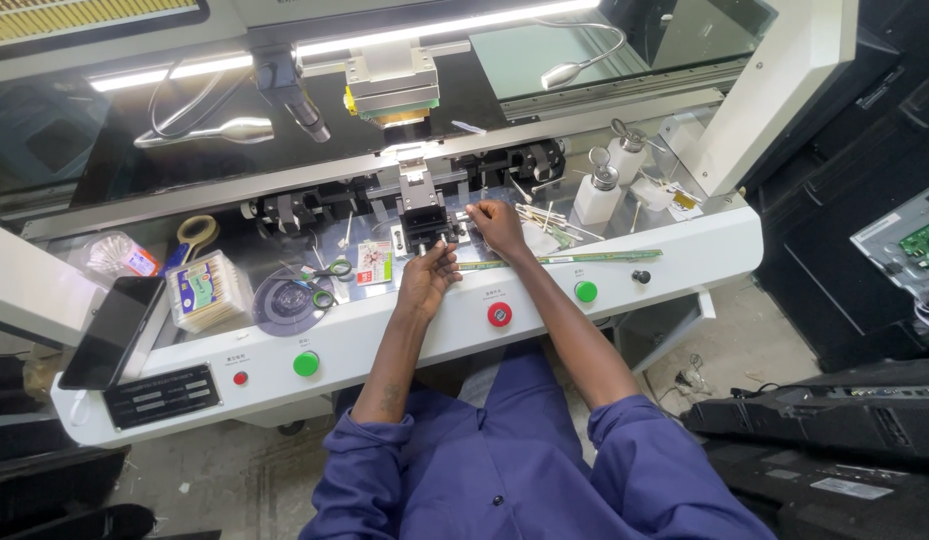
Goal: Aligning and bonding a PCB strip to a panel using a specialized bonding machine.
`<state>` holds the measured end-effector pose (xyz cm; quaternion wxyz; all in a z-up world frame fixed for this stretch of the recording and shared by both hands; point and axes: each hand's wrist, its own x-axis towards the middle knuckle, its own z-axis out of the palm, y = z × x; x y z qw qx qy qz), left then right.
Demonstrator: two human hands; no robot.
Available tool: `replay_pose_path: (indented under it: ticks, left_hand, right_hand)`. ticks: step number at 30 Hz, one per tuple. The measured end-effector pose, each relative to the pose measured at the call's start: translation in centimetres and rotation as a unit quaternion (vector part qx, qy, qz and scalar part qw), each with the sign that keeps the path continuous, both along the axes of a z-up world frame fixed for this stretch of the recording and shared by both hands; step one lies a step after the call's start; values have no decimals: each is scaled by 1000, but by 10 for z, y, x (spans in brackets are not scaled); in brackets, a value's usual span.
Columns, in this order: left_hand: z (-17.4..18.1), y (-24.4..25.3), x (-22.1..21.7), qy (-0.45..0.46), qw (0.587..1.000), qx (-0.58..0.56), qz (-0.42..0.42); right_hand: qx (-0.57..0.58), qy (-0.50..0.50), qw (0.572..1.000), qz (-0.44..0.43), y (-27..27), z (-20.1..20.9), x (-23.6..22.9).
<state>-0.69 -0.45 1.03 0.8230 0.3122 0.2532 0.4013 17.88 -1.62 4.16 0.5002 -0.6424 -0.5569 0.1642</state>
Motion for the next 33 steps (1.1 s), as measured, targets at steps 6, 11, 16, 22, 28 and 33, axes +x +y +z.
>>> replay_pose_path:
  ticks: [6, 11, 16, 22, 28, 33]
  left_hand:
    - [-4, -2, 3, -13, 1000, 11, 8]
    - [-14, -2, 8, -37, 998, 13, 46]
    - [-12, -1, 9, -35, 998, 16, 45]
    - [-10, -4, 11, -31, 998, 23, 51]
    - [-15, 0, 13, -28, 998, 21, 46]
    - [-16, 1, 14, -24, 998, 19, 47]
  right_hand:
    - [34, 10, 999, 21, 14, -20, 10]
    - [24, -17, 998, 52, 8, -19, 6]
    - [-2, -22, 999, 27, 4, -14, 3]
    - [-14, -3, 1000, 7, 5, -13, 3]
    - [-7, 21, 1000, 7, 4, -9, -1]
    - [-8, 21, 1000, 3, 6, -11, 0]
